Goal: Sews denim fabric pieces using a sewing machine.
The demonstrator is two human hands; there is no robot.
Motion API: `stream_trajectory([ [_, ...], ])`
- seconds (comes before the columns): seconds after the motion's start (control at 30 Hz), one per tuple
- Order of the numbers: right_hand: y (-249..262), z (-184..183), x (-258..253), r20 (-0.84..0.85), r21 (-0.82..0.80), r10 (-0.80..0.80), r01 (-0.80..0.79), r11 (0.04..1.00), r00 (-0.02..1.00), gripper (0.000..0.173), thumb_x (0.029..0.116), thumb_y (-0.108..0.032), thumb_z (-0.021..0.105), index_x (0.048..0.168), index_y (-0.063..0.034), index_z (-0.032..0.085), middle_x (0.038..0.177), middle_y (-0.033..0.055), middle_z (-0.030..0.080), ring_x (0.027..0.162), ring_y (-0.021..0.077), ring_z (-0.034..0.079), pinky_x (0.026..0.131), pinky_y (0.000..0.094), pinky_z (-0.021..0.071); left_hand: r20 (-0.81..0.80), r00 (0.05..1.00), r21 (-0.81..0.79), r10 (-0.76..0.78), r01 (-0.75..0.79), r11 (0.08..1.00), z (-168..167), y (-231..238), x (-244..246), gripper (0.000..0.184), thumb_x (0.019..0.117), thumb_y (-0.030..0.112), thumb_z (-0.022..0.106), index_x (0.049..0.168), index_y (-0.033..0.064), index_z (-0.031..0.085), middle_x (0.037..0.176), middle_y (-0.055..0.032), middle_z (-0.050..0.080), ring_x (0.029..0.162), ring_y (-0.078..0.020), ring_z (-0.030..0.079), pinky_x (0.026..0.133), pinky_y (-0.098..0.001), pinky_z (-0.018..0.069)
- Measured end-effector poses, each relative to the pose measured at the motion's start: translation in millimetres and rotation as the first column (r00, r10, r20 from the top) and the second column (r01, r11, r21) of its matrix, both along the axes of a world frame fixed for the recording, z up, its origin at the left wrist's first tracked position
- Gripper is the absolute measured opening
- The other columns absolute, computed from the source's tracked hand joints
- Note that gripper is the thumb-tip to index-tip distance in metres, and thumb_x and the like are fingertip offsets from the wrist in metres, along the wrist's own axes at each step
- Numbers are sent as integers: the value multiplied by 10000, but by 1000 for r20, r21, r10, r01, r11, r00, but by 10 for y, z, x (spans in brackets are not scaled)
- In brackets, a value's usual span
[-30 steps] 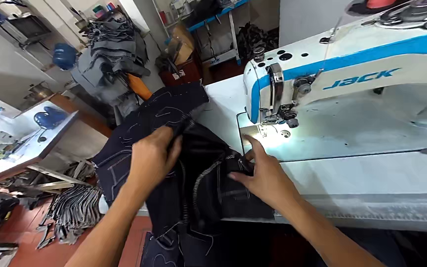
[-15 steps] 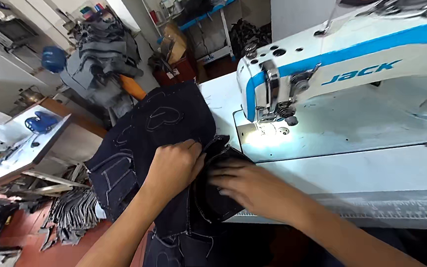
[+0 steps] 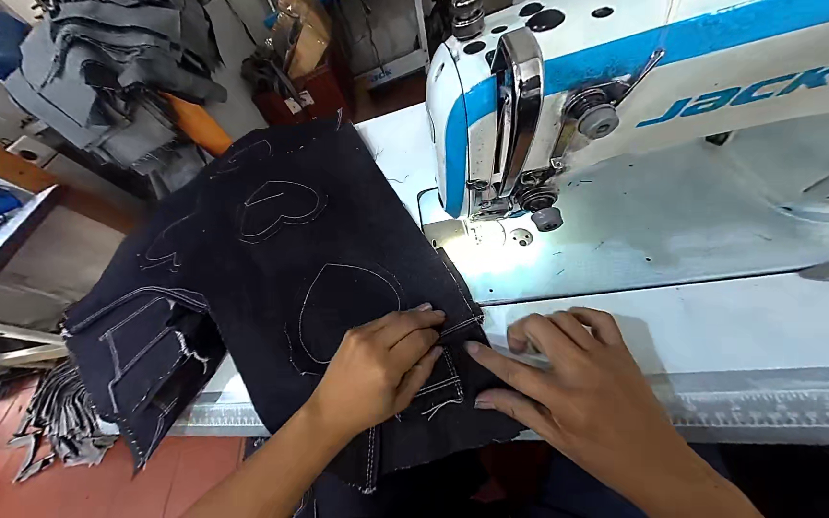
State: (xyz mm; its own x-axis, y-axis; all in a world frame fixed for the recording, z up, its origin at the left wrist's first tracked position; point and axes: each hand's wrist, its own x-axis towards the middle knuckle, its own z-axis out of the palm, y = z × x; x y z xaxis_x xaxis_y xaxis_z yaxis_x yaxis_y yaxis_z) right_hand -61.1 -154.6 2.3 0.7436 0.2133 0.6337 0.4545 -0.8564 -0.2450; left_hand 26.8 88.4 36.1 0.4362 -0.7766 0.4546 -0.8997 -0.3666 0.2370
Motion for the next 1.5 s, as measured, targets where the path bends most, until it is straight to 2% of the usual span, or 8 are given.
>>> stream_trajectory([
  [0.23,5,-15,-45,-12,26,9,-8,1000,1000,415,1016,-602,488,1121,-326,779,751,5,549,722,190,537,813,434,418,299,939,193,-168,113,975,125,17,-22,193,1027,60,549,1068,-20,720,1146,-154,756,1129,-251,721,954,-331,584],
  [0.57,3,-66,-86,96,74,19,-26,997,995,372,1009,-522,578,1021,-212,784,649,9,497,635,177,489,709,366,402,251,925,249,-286,224,942,205,46,-45,179,1034,31,529,1039,-21,700,1168,-162,748,1149,-258,713,967,-336,584],
  [0.7,4,-43,-80,53,66,34,-37,997,998,343,1006,-530,576,999,-246,768,1049,-30,724,948,179,631,849,380,468,157,956,220,-247,210,953,209,31,-77,189,1035,37,530,1030,-15,712,1176,-150,745,1172,-251,701,997,-327,569],
  [0.83,16,20,-49,-68,42,74,-71,997,995,403,1024,-559,507,893,-225,690,1234,-98,714,1099,168,647,892,405,478,-36,999,180,8,-1,984,236,26,1,380,1079,387,489,1119,126,762,1278,3,719,1299,-171,610,1108,-407,490],
  [1.0,-244,188,-20,-216,-8,190,-196,981,958,357,1059,-465,485,975,-215,726,1254,-60,709,1045,207,646,815,394,494,-161,933,201,323,-289,936,8,-323,123,506,964,653,514,1166,209,648,1574,94,481,1555,-225,279,1185,-751,147],
  [1.17,-609,214,98,-252,-7,239,-249,969,938,339,1033,-527,512,1086,-300,759,1284,-92,692,1077,165,631,863,361,501,-178,948,200,264,-228,953,34,-629,363,727,932,671,539,1342,73,587,1563,-72,493,1536,-229,326,1221,-695,148],
  [1.3,-367,176,68,-233,45,144,-137,990,962,369,996,-579,550,1079,-295,771,1277,-83,700,1072,152,628,855,352,494,-189,977,235,103,-57,970,97,-581,661,674,956,631,531,1323,69,586,1549,-91,506,1544,-263,309,1224,-703,92],
  [1.5,-282,116,-43,-202,69,160,-149,986,966,339,991,-569,572,1024,-287,759,1241,-90,709,1038,140,622,852,348,468,-38,992,336,117,-98,937,145,-507,476,678,930,696,472,1294,142,617,1633,-15,403,1550,-283,289,1161,-723,254],
])
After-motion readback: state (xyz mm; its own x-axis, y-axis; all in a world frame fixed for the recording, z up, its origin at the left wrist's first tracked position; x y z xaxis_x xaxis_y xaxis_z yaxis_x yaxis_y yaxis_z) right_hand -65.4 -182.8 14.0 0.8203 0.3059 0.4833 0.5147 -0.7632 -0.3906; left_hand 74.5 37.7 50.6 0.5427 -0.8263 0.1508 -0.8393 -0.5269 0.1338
